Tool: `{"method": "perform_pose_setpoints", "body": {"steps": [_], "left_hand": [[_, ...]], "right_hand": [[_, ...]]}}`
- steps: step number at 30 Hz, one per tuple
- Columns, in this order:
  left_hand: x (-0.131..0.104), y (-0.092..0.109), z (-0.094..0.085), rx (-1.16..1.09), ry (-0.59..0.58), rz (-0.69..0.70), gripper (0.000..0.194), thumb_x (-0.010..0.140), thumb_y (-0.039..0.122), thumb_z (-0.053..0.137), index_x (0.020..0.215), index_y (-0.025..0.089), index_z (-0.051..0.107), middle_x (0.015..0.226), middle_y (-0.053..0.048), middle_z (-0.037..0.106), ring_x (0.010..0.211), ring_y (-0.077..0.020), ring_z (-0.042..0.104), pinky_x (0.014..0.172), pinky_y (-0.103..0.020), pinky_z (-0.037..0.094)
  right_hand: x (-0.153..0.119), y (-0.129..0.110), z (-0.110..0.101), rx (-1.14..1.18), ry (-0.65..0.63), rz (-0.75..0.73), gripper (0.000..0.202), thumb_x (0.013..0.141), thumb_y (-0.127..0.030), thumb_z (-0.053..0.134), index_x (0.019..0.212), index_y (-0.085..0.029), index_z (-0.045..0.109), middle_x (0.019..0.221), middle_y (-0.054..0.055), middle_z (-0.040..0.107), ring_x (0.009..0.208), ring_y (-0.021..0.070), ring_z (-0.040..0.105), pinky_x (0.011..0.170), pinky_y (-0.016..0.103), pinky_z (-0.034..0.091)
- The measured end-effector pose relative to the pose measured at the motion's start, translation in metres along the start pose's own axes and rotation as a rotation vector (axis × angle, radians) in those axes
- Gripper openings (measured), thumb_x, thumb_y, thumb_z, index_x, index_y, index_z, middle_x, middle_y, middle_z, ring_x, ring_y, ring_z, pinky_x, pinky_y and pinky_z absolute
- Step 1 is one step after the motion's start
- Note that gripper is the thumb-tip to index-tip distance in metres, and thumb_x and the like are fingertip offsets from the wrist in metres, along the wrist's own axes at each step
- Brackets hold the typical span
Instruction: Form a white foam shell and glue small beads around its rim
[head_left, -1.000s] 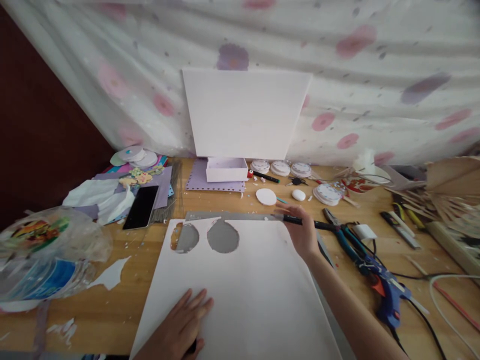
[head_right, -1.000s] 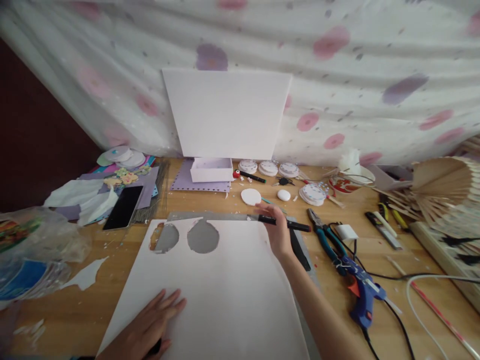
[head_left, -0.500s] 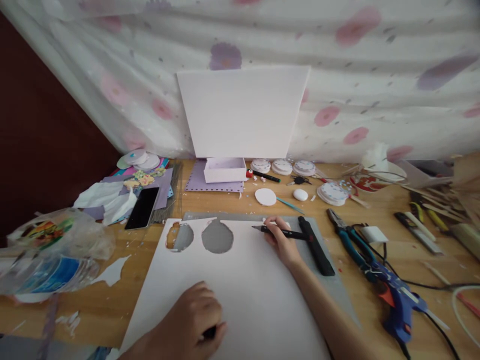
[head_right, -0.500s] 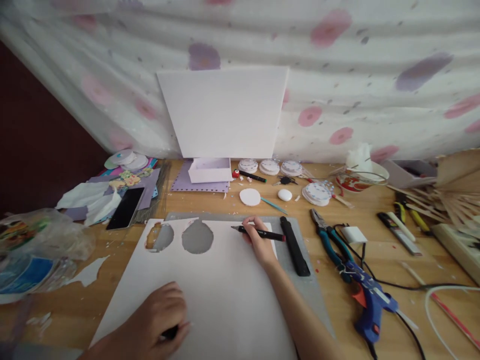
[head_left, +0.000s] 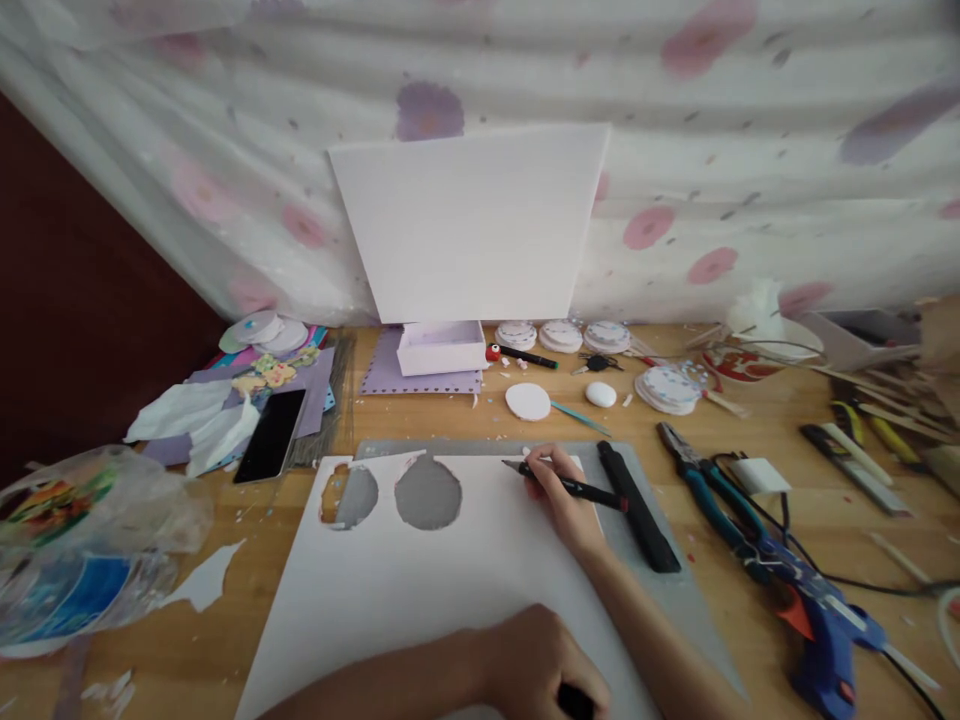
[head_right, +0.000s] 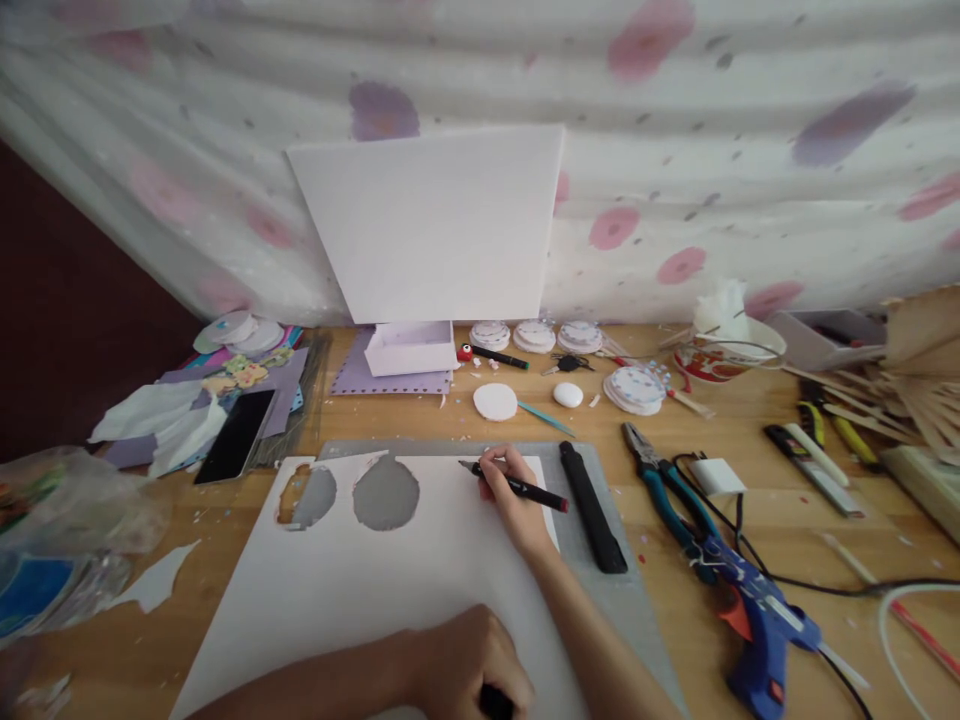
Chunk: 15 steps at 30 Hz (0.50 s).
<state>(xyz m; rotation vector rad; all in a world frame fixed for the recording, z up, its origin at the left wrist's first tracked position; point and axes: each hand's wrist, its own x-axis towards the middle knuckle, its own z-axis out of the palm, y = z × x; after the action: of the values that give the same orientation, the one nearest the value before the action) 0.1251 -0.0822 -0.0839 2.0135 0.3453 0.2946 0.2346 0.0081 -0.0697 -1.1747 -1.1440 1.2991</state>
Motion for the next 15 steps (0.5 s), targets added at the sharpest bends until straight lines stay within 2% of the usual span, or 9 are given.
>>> {"method": "perform_pose_setpoints", "body": {"steps": [3,6,9,11,15], "left_hand": [[-0.002,-0.008,0.003,-0.063,-0.038,0.030,0.021,0.072,0.022,0.062,0.057,0.019,0.049,0.049,0.008,0.043,0.051,-0.0067,0.044,0.052,-0.018,0.032],[0.001,-0.013,0.005,-0.113,-0.116,0.055,0.012,0.069,0.015,0.062,0.062,0.019,0.053,0.052,0.009,0.046,0.053,-0.0066,0.045,0.054,-0.018,0.032],[0.003,-0.016,0.003,-0.154,-0.169,0.026,0.014,0.065,0.011,0.062,0.060,0.020,0.053,0.049,0.009,0.044,0.049,-0.0075,0.044,0.050,-0.020,0.030],[0.001,-0.017,-0.001,-0.213,-0.145,-0.040,0.014,0.067,0.012,0.062,0.058,0.021,0.054,0.045,0.007,0.045,0.046,-0.0091,0.044,0.048,-0.022,0.030],[-0.007,-0.021,-0.007,-0.287,-0.028,-0.151,0.020,0.081,0.019,0.053,0.061,0.024,0.058,0.042,0.003,0.048,0.047,-0.0126,0.047,0.049,-0.023,0.035]], "right_hand": [[-0.002,-0.005,0.001,-0.105,0.089,-0.041,0.018,0.086,-0.041,0.053,0.089,-0.024,0.049,0.056,-0.006,0.050,0.055,0.0142,0.043,0.054,0.026,0.033],[-0.002,-0.012,0.002,-0.143,0.031,-0.062,0.018,0.087,-0.040,0.051,0.094,-0.023,0.049,0.060,-0.005,0.051,0.059,0.0143,0.046,0.058,0.026,0.037],[0.002,-0.016,0.007,-0.222,-0.011,-0.087,0.021,0.083,-0.040,0.056,0.095,-0.023,0.051,0.071,-0.002,0.056,0.066,0.0146,0.050,0.061,0.026,0.039],[0.007,-0.015,0.012,-0.267,0.054,-0.075,0.023,0.080,-0.041,0.060,0.091,-0.022,0.053,0.072,-0.001,0.055,0.063,0.0135,0.048,0.056,0.024,0.037],[0.014,-0.006,0.017,-0.177,0.253,0.006,0.028,0.081,-0.046,0.059,0.071,-0.021,0.047,0.051,-0.007,0.040,0.047,0.0094,0.034,0.044,0.022,0.025]]}}
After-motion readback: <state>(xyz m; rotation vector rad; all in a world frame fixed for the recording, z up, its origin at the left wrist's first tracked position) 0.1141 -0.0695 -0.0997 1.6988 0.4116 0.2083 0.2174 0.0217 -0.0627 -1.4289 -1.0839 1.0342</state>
